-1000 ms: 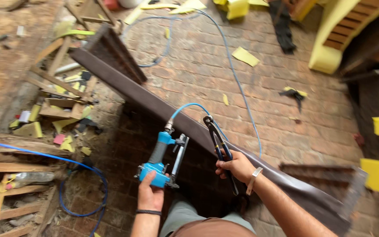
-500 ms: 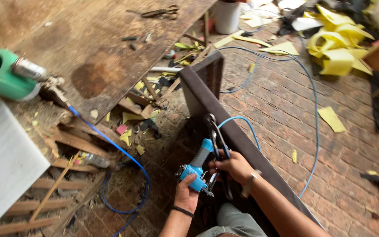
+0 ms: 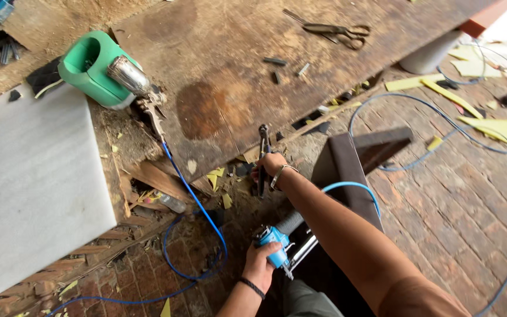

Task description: The person uses a staple gun to attach brown fabric to a wooden frame. They pull the fabric taut and drive staples along the edges to secure it in place.

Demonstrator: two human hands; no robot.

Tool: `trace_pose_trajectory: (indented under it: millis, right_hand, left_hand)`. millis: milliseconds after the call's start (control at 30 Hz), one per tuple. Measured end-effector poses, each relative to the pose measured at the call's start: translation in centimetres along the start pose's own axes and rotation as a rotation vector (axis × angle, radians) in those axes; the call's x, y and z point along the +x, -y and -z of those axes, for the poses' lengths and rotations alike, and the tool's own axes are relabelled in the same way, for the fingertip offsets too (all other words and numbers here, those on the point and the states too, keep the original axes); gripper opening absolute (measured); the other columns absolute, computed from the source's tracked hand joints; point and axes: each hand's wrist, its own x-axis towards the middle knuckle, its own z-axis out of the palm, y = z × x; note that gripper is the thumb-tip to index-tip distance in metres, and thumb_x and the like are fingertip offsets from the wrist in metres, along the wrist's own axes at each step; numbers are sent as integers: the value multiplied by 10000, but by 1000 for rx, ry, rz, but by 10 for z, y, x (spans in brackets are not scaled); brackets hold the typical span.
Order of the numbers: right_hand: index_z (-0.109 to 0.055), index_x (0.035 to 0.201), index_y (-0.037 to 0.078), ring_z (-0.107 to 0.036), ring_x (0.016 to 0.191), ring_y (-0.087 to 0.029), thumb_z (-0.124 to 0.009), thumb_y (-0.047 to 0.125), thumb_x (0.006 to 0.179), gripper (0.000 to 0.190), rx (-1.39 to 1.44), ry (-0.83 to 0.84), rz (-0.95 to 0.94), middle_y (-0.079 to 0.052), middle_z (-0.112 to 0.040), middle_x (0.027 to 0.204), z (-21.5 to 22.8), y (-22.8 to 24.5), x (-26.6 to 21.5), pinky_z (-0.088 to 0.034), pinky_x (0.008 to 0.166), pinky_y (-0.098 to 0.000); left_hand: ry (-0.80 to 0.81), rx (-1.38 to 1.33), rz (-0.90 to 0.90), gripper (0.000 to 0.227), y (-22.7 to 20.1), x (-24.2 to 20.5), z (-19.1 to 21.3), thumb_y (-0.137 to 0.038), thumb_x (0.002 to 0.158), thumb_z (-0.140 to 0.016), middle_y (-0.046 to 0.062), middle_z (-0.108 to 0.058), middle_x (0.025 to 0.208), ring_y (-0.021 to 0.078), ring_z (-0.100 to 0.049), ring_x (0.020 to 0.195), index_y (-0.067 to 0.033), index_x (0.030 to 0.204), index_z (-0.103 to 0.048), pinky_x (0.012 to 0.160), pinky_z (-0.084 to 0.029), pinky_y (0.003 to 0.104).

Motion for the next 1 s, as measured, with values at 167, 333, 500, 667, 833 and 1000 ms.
trace_pose_trajectory:
  millis: [167, 333, 500, 667, 833, 1000]
  right_hand:
    - [-582, 1091, 11, -637, 846, -278, -755, 282, 965, 345, 86, 213, 122, -127, -636, 921, -23, 59, 83, -542, 816, -495]
    - [-665, 1292, 105, -670, 1142, -214, -668, 530, 933, 557, -526, 241, 175, -58, -726, 1222, -19, 72, 43, -480, 1048, -457]
    - [-690, 1235, 81, -748, 1019, -255, -585, 89, 818, 430, -989, 438, 427, -105, -789, 1129, 69, 43, -78, -590, 920, -367]
    - [-507, 1322, 72, -685, 1136, -339, -654, 6, 589, 751, -1037, 279, 607, -147, -730, 1160, 139, 8, -208, -538, 957, -420]
    - [-476, 1384, 129, -668, 1096, -373, -800, 126, 679, 776, -1013, -256, 391, -147, -720, 1142, 133, -59, -313, -533, 909, -440]
    - [-596, 1320, 59, -692, 1086, -361, -811, 126, 680, 679, -702, -895, 811, -165, -716, 1206, 115, -163, -397, -541, 903, -430]
  left_hand:
    - [-53, -21, 28, 591, -29, 43, -28, -48, 632, -830, 103, -692, 1034, 258, -688, 963, -31, 1184, -619, 850, -575, 399]
    - [-87, 88, 152, 628, -50, 65, -37, -33, 608, -859, 78, -680, 1007, 258, -675, 951, -52, 1189, -620, 847, -565, 416]
    - [191, 599, -110, 622, -96, 68, -58, 6, 556, -864, 50, -743, 1026, 201, -692, 973, -55, 1152, -701, 906, -557, 345]
    - [781, 1272, -476, 560, -129, 56, -124, -57, 566, -841, 91, -759, 1019, 250, -734, 951, -116, 1110, -719, 845, -577, 375]
    - [1590, 1494, -640, 361, -107, 1, -198, -110, 703, -764, 91, -753, 1001, 312, -725, 938, -182, 1057, -748, 798, -578, 411]
    - [2097, 1433, -769, 309, -57, -73, -228, -106, 772, -751, 48, -743, 1117, 254, -696, 1095, -185, 1067, -705, 896, -531, 461]
